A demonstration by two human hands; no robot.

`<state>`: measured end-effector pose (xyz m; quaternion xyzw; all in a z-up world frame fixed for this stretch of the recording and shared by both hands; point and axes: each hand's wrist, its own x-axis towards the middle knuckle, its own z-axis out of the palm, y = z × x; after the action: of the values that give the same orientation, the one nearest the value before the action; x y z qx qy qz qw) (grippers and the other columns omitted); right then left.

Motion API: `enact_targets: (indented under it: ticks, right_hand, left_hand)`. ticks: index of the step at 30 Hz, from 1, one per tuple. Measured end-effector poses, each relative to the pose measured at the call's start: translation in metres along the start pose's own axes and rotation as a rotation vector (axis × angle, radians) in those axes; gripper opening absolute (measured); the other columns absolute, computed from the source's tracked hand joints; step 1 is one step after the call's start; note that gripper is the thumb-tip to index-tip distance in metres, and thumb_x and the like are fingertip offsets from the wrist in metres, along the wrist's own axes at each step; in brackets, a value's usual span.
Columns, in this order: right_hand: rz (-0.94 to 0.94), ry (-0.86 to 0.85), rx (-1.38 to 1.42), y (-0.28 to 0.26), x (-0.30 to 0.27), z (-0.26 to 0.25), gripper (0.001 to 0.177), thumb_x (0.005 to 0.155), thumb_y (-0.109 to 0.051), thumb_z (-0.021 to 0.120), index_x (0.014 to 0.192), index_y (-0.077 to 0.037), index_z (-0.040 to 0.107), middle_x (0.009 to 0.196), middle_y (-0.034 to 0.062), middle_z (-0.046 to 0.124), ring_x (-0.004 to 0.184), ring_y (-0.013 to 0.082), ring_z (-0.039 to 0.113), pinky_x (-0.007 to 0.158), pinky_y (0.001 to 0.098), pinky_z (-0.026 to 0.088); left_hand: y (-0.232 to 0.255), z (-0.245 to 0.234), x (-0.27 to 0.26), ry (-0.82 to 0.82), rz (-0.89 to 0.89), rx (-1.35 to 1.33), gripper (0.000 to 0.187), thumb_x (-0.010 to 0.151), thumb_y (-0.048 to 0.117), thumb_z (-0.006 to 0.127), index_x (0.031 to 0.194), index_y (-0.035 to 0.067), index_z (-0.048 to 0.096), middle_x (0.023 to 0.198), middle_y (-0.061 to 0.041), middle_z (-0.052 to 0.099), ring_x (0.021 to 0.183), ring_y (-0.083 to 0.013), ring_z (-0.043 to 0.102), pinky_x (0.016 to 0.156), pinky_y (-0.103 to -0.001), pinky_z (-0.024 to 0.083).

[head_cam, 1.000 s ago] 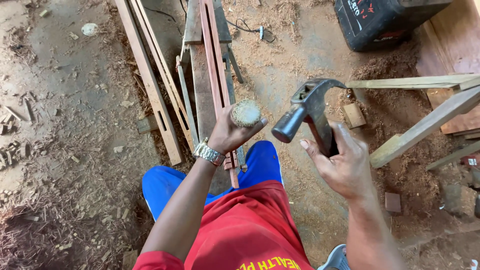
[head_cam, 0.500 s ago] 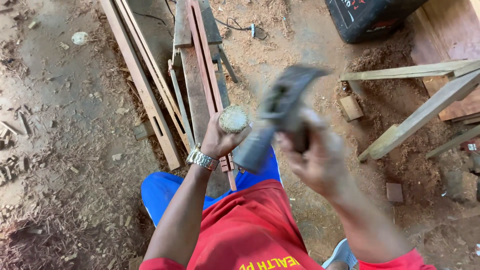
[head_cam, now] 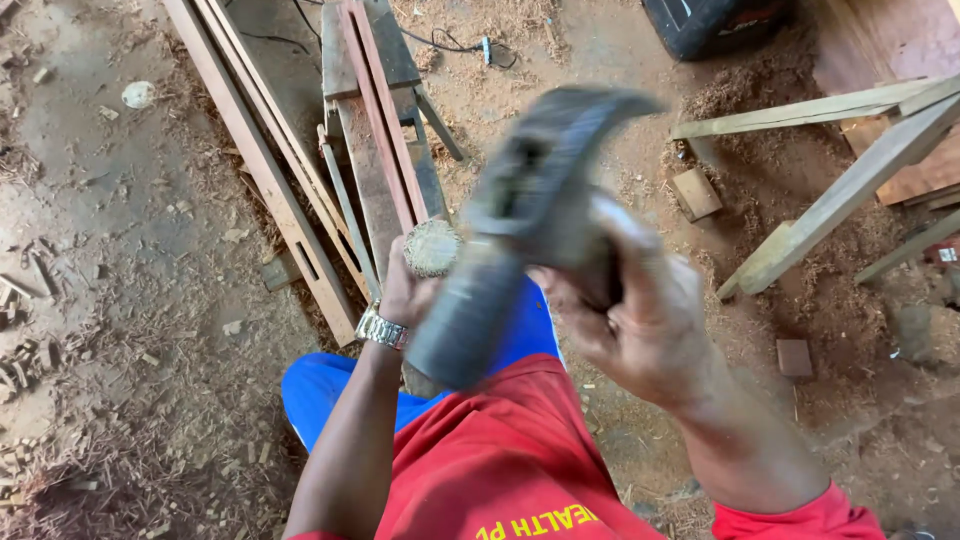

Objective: The person holds a small cylindrical piece of wood in their left hand and repeatedly strikes it with a hammer in their right hand. The person is sitting on the ground while performing this action.

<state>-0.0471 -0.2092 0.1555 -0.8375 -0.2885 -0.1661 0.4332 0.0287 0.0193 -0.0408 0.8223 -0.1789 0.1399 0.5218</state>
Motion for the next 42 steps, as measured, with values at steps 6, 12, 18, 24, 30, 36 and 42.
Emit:
enact_targets:
  ticks: [6, 12, 18, 24, 30, 36, 42]
  right_hand:
    - [0.200, -0.565, -0.572, 0.040, -0.009, 0.044, 0.065, 0.094, -0.014, 0.067, 0.152, -0.013, 0.038, 0.096, 0.0193, 0.071, 0.065, 0.0344, 0.071, 0.054, 0.0467, 0.059]
    - [0.119, -0.456, -0.442, 0.027, 0.004, 0.026, 0.069, 0.092, -0.020, 0.072, 0.151, -0.011, 0.039, 0.094, 0.0195, 0.073, 0.057, 0.0321, 0.071, 0.047, 0.0437, 0.058]
    - [-0.070, -0.061, -0.215, -0.009, 0.012, -0.005, 0.058, 0.096, -0.009, 0.073, 0.145, -0.008, 0.042, 0.095, 0.0095, 0.072, 0.071, 0.0175, 0.074, 0.061, 0.0311, 0.062]
    - [0.156, -0.492, -0.490, 0.039, -0.004, 0.045, 0.048, 0.087, -0.013, 0.070, 0.130, -0.007, 0.050, 0.082, 0.0171, 0.072, 0.058, 0.0350, 0.070, 0.048, 0.0473, 0.057]
    - [0.285, -0.478, -0.376, 0.043, -0.015, 0.042, 0.054, 0.089, -0.019, 0.069, 0.138, -0.010, 0.047, 0.072, 0.0197, 0.070, 0.057, 0.0371, 0.072, 0.050, 0.0492, 0.059]
    - [0.562, -0.357, -0.240, 0.040, -0.024, 0.028, 0.048, 0.095, -0.026, 0.062, 0.139, -0.018, 0.047, 0.065, 0.0070, 0.067, 0.047, 0.0224, 0.070, 0.045, 0.0363, 0.057]
    - [0.512, -0.176, -0.311, 0.038, -0.035, 0.006, 0.047, 0.091, -0.030, 0.073, 0.131, -0.014, 0.055, 0.065, 0.0039, 0.065, 0.049, 0.0178, 0.068, 0.047, 0.0338, 0.061]
  left_hand:
    - [-0.018, 0.007, -0.013, -0.073, -0.219, -0.580, 0.029, 0.088, 0.019, 0.079, 0.106, -0.001, 0.066, 0.072, 0.000, 0.064, 0.062, -0.0104, 0.060, 0.051, -0.027, 0.047]
    - [-0.011, 0.001, -0.010, -0.119, -0.341, -0.512, 0.022, 0.085, 0.015, 0.075, 0.102, 0.001, 0.071, 0.066, -0.002, 0.065, 0.054, -0.0112, 0.061, 0.044, -0.028, 0.047]
    - [0.004, -0.006, 0.004, -0.054, 0.082, -0.042, 0.026, 0.083, 0.016, 0.080, 0.102, 0.002, 0.068, 0.080, -0.004, 0.069, 0.071, -0.0146, 0.067, 0.065, -0.031, 0.056]
    - [0.000, -0.005, -0.003, -0.129, -0.245, -0.205, 0.016, 0.083, 0.015, 0.076, 0.088, 0.002, 0.068, 0.071, -0.003, 0.070, 0.066, -0.0136, 0.067, 0.060, -0.030, 0.055]
    - [-0.044, 0.025, -0.023, -0.125, -0.430, -0.939, 0.014, 0.087, 0.013, 0.073, 0.093, 0.002, 0.066, 0.080, -0.006, 0.070, 0.072, -0.0153, 0.068, 0.062, -0.030, 0.056]
    - [0.049, 0.004, -0.001, -0.462, -0.197, -0.428, 0.036, 0.093, 0.015, 0.076, 0.123, 0.001, 0.061, 0.117, -0.016, 0.072, 0.104, -0.0194, 0.069, 0.094, -0.035, 0.059]
    - [0.048, 0.001, 0.019, -0.259, -0.175, -0.454, 0.036, 0.084, 0.012, 0.082, 0.116, 0.005, 0.067, 0.106, -0.009, 0.077, 0.098, -0.0160, 0.073, 0.089, -0.033, 0.062]
